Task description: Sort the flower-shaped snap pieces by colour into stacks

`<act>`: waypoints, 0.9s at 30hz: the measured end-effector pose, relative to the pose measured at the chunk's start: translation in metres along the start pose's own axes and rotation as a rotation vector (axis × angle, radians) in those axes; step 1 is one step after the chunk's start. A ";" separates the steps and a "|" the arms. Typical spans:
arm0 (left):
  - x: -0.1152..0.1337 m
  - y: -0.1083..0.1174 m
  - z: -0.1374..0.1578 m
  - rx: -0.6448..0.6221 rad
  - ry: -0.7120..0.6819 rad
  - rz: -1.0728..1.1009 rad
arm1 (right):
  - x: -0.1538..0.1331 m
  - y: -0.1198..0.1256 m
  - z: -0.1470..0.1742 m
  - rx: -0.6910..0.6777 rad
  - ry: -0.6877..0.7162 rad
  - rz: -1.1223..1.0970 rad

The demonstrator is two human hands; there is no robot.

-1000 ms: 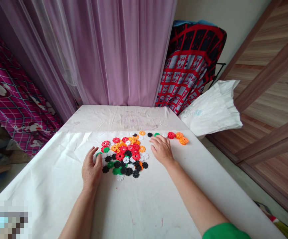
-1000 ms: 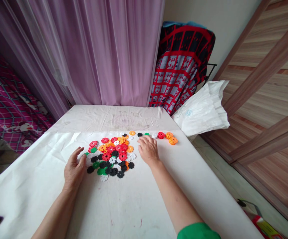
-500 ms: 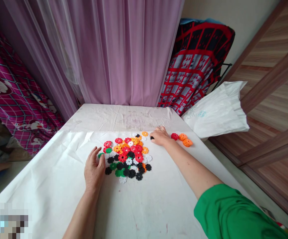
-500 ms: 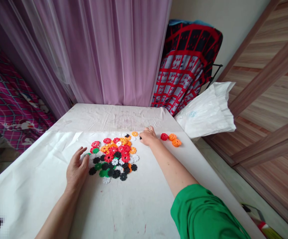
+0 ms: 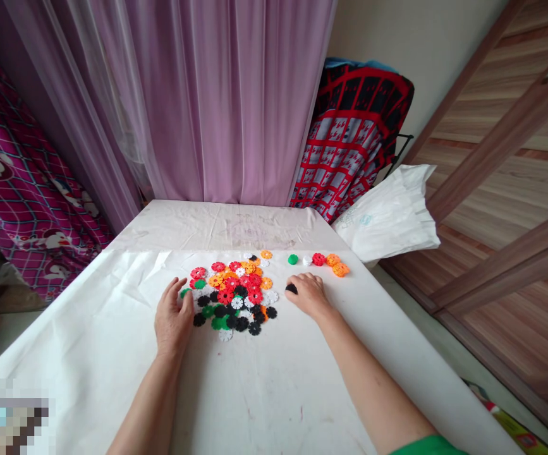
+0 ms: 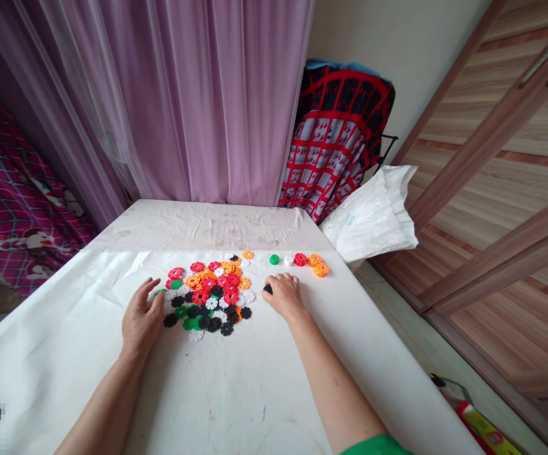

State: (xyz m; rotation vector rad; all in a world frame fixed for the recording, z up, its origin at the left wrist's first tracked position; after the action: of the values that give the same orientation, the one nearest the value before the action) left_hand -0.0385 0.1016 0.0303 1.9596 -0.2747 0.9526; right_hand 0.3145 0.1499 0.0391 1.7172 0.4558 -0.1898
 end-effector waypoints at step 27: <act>0.006 0.001 0.001 -0.057 0.041 -0.055 | 0.022 -0.010 0.042 0.258 -0.102 -0.204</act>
State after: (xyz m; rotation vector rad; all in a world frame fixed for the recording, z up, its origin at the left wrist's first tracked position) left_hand -0.0347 0.1014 0.0355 1.8848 -0.2211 0.9380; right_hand 0.3354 0.1141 0.0138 1.9006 0.5493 -0.5001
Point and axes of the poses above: each hand's wrist, its own z-axis away from the middle knuckle, its own y-axis out of the back of the hand, x = y × z, the point moved 8 cm from there along -z, towards the middle knuckle, and after that the axes turned 15 degrees about -z, right-handed, at the moved point
